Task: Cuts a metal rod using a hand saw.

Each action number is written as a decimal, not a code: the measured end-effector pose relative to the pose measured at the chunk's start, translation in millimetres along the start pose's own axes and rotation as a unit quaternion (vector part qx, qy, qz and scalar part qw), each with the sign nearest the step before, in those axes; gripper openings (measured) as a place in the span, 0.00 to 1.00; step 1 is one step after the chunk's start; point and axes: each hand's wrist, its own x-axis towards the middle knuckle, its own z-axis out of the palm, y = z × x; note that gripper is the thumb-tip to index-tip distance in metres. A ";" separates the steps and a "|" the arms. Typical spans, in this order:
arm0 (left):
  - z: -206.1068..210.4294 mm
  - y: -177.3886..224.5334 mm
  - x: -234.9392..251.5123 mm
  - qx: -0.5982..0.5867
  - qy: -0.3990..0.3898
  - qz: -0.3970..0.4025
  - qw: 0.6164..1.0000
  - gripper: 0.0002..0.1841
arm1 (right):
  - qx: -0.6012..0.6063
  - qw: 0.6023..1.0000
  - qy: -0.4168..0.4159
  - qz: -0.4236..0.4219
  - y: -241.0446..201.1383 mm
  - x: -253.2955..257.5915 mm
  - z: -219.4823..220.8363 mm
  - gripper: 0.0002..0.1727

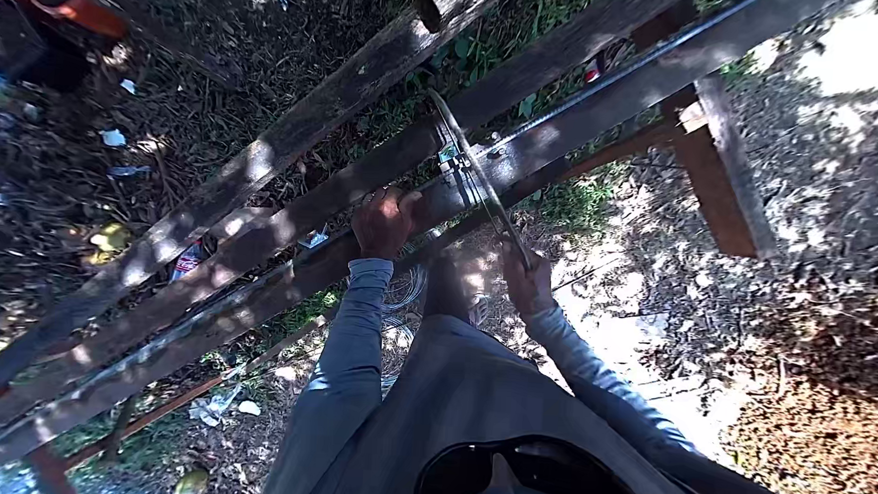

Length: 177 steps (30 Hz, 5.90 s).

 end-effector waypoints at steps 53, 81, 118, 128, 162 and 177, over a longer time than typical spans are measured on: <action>0.4 -1.3 -0.1 0.004 -0.002 0.001 1.000 0.39 | 0.002 1.000 0.009 -0.013 -36.3 60.2 27.3 0.28; -1.2 -1.4 3.6 -0.009 -0.037 -0.008 0.999 0.39 | -0.039 0.999 -0.006 0.018 -31.1 24.1 -1.1 0.27; 3.5 -3.5 2.1 -0.012 -0.006 -0.007 1.000 0.38 | -0.024 1.000 0.004 0.010 -51.2 70.7 25.0 0.27; 3.7 -1.8 0.6 -0.014 0.005 0.003 1.000 0.39 | 0.031 0.999 0.005 0.019 5.6 -22.4 -13.0 0.26; -0.4 0.6 1.9 -0.008 0.003 0.001 1.000 0.38 | 0.009 1.000 0.004 -0.002 -5.0 8.9 -1.0 0.29; -1.0 -2.2 0.6 -0.006 0.025 0.006 1.000 0.36 | 0.009 1.000 -0.008 -0.007 -45.0 61.3 19.7 0.30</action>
